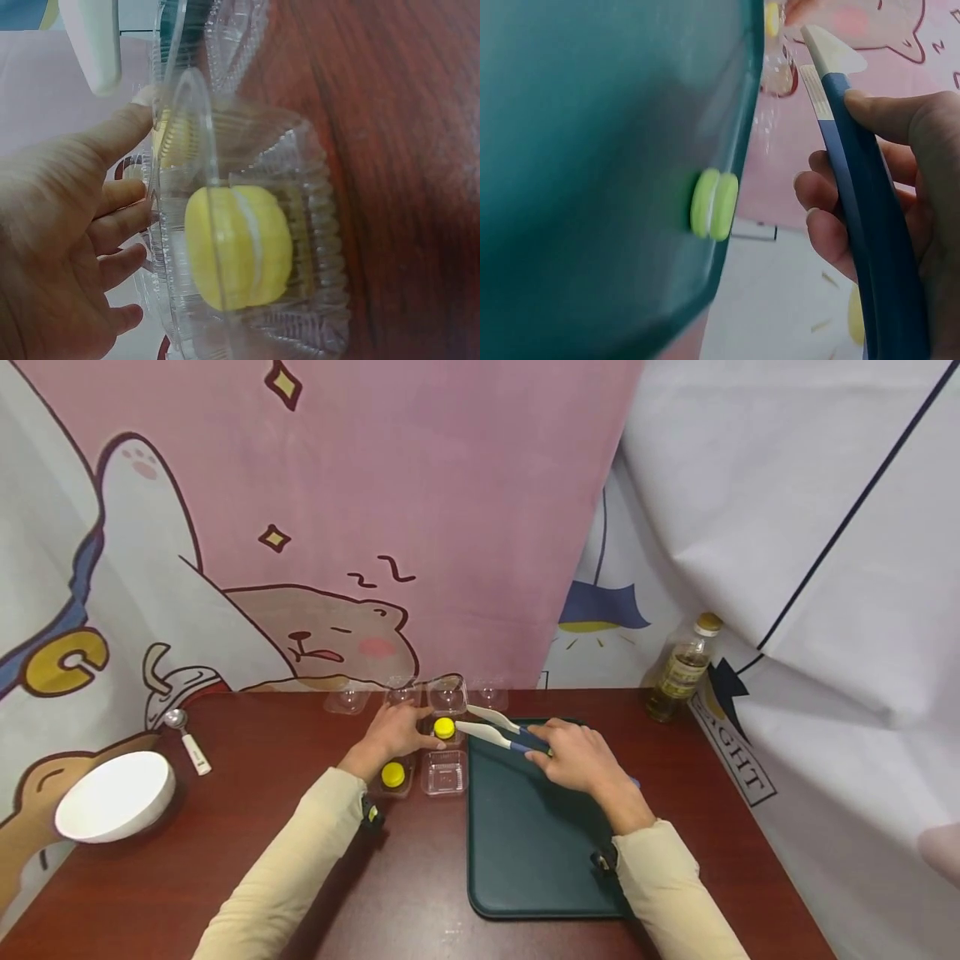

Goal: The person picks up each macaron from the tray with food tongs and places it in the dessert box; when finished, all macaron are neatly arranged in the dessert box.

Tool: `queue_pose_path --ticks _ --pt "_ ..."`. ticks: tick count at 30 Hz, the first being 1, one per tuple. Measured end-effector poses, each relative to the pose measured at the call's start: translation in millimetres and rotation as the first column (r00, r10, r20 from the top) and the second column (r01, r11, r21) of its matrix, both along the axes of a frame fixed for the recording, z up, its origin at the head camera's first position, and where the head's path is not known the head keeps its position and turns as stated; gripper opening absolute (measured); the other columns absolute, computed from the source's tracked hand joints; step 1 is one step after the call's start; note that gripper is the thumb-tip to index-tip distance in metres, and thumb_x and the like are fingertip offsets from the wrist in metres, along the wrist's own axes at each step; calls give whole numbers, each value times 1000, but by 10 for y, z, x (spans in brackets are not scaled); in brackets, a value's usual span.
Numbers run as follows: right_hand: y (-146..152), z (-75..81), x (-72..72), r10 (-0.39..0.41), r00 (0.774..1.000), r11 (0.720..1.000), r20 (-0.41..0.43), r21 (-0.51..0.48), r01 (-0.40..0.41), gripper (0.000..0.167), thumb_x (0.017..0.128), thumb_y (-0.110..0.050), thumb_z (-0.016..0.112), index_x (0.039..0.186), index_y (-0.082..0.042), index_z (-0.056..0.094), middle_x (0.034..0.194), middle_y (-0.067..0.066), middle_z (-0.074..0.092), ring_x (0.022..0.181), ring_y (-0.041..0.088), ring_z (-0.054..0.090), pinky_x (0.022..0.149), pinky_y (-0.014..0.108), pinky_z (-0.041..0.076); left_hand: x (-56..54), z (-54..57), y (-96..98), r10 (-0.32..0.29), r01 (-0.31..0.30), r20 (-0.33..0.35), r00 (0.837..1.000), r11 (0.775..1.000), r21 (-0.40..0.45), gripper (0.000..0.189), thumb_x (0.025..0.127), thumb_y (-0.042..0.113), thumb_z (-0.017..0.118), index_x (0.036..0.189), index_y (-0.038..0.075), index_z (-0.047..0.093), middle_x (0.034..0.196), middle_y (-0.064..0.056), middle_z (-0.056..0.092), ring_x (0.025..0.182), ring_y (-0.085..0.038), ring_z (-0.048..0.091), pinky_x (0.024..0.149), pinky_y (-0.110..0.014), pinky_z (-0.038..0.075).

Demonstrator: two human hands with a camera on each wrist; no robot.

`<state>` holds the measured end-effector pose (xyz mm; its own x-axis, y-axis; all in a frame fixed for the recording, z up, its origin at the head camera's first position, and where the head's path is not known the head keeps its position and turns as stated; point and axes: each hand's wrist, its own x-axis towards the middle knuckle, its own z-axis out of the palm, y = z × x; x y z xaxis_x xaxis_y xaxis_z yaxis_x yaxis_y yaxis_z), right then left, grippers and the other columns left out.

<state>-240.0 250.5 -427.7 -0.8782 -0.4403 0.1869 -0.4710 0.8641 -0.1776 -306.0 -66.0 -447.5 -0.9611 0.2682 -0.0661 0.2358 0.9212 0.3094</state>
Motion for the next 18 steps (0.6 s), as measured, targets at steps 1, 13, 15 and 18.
queue_pose_path --ticks 1,13,15,18 --pt "40 12 20 -8 1000 1000 0 -7 8 46 93 -36 72 133 -12 68 118 10 72 89 21 71 63 35 55 2 4 4 -1 1 0 1000 1000 -1 77 83 56 78 147 19 56 148 -9 58 144 -29 46 126 -57 17" --pt "618 71 285 -128 992 991 -18 -32 128 44 93 -33 72 131 -9 68 115 11 72 83 20 68 63 38 53 75 66 -48 -27 28 -38 999 999 39 83 85 62 73 152 21 49 153 -10 53 149 -32 39 126 -58 17" --pt "705 83 338 -148 989 988 -8 -41 148 43 94 -33 71 130 -9 68 114 12 72 79 19 65 61 38 51 112 83 -73 -39 42 -70 997 998 42 85 86 65 69 155 21 45 156 -10 50 150 -32 37 126 -58 18" --pt "817 89 424 -180 984 983 0 -46 180 43 94 -34 71 129 -9 69 110 12 72 76 17 61 60 37 48 200 108 -111 -56 59 -97 994 998 28 91 87 69 65 159 23 35 160 -8 45 152 -33 33 126 -59 17"
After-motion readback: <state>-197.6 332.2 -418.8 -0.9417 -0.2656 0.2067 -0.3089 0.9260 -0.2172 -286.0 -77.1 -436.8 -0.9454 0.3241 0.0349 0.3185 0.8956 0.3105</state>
